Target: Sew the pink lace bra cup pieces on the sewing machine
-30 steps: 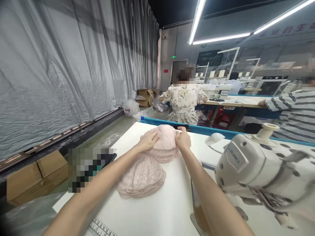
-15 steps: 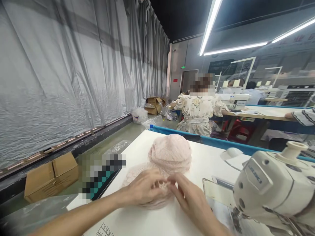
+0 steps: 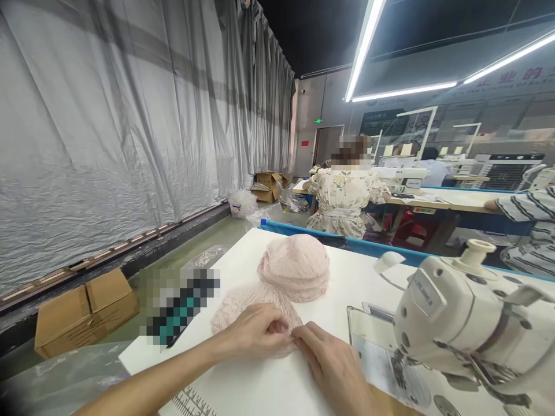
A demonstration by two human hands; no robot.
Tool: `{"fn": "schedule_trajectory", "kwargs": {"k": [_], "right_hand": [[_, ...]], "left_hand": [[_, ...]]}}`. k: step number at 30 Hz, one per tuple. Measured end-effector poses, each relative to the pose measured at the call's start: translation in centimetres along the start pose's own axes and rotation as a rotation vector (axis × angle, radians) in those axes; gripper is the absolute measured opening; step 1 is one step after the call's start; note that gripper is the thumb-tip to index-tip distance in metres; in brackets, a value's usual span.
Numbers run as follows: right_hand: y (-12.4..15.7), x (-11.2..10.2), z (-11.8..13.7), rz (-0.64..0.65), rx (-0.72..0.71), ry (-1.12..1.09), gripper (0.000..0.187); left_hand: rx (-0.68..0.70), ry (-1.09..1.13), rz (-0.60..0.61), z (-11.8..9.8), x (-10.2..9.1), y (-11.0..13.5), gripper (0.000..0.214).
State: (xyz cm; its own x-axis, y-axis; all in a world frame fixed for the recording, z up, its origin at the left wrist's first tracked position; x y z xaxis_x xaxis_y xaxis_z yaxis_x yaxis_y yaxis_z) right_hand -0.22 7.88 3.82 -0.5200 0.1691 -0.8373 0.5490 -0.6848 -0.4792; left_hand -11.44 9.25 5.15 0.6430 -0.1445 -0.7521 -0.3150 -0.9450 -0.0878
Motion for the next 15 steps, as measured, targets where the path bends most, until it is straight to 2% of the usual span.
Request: {"fn": "schedule_trajectory", "kwargs": {"k": [4, 6, 9, 11, 15], "right_hand": [[-0.2, -0.4, 0.7, -0.044, -0.037, 0.037, 0.032], [-0.3, -0.6, 0.9, -0.076, -0.045, 0.036, 0.033], [-0.6, -1.1, 0.9, -0.146, -0.036, -0.013, 0.031], [-0.7, -2.0, 0.9, -0.219, -0.021, -0.075, 0.028], [0.8, -5.4, -0.3, -0.386, 0.086, -0.211, 0.019]], "left_hand": [[-0.030, 0.112, -0.014, 0.3, 0.1, -0.2, 0.013], [-0.050, 0.214, -0.060, 0.6, -0.3, -0.2, 0.018], [-0.091, 0.434, -0.174, 1.3, -1.6, -0.2, 0.012], [-0.130, 0.628, -0.301, 2.1, -3.2, 0.0, 0.005], [-0.147, 1.063, -0.699, 3.5, -8.4, 2.3, 0.018]]}}
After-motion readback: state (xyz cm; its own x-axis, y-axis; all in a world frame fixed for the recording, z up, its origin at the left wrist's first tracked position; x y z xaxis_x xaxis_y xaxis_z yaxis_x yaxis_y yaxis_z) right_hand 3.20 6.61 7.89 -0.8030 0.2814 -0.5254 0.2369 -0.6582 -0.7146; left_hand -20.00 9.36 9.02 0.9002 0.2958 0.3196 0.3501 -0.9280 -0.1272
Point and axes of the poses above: each hand's wrist, its own y-axis away from the middle knuckle, its own x-axis out of the palm, z = x × y, the point moved 8 cm from there along -y, towards the middle knuckle, and after that the axes turned 3 degrees about -z, right-handed, at the moved point
